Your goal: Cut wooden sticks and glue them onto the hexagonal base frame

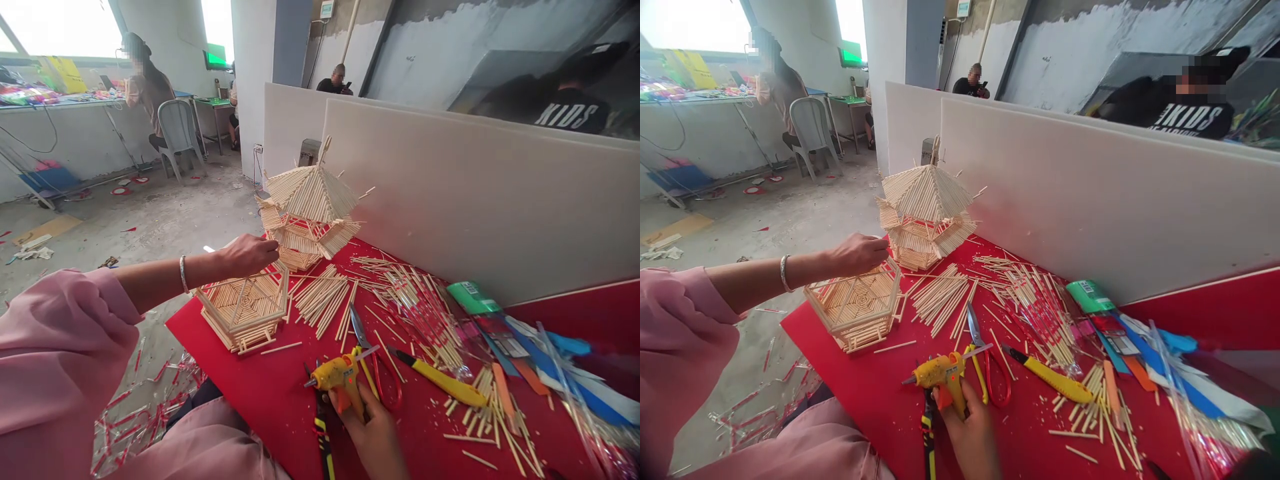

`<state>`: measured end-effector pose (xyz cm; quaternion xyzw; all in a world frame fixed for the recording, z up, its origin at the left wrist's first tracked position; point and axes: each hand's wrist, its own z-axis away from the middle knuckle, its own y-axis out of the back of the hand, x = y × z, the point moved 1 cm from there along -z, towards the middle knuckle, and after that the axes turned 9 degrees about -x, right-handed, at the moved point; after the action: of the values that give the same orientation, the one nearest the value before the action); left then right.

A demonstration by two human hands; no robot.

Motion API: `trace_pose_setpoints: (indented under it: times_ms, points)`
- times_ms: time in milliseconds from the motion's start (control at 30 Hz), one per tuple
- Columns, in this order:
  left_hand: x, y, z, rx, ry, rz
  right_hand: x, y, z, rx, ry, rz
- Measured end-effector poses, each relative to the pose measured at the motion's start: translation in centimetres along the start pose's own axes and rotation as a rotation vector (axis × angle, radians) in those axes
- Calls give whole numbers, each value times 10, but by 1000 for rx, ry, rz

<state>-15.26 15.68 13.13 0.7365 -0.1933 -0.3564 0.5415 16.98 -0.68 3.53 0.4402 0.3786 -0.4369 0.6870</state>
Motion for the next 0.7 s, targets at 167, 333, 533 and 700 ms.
trace_pose_setpoints:
  times_ms: [167, 333, 533, 700]
  points:
    - [0, 0, 2, -25, 40, -47, 1, -1, 1, 8, 13, -13]
    - [-8, 14, 10, -27, 192, 93, 2, -1, 2, 9, 11, 2]
    - [-26, 31, 31, -18, 606, 524, 8, 0, 0, -10, 17, -10]
    - [-30, 25, 38, -32, 696, 764, 7, 0, -7, -40, 13, 35]
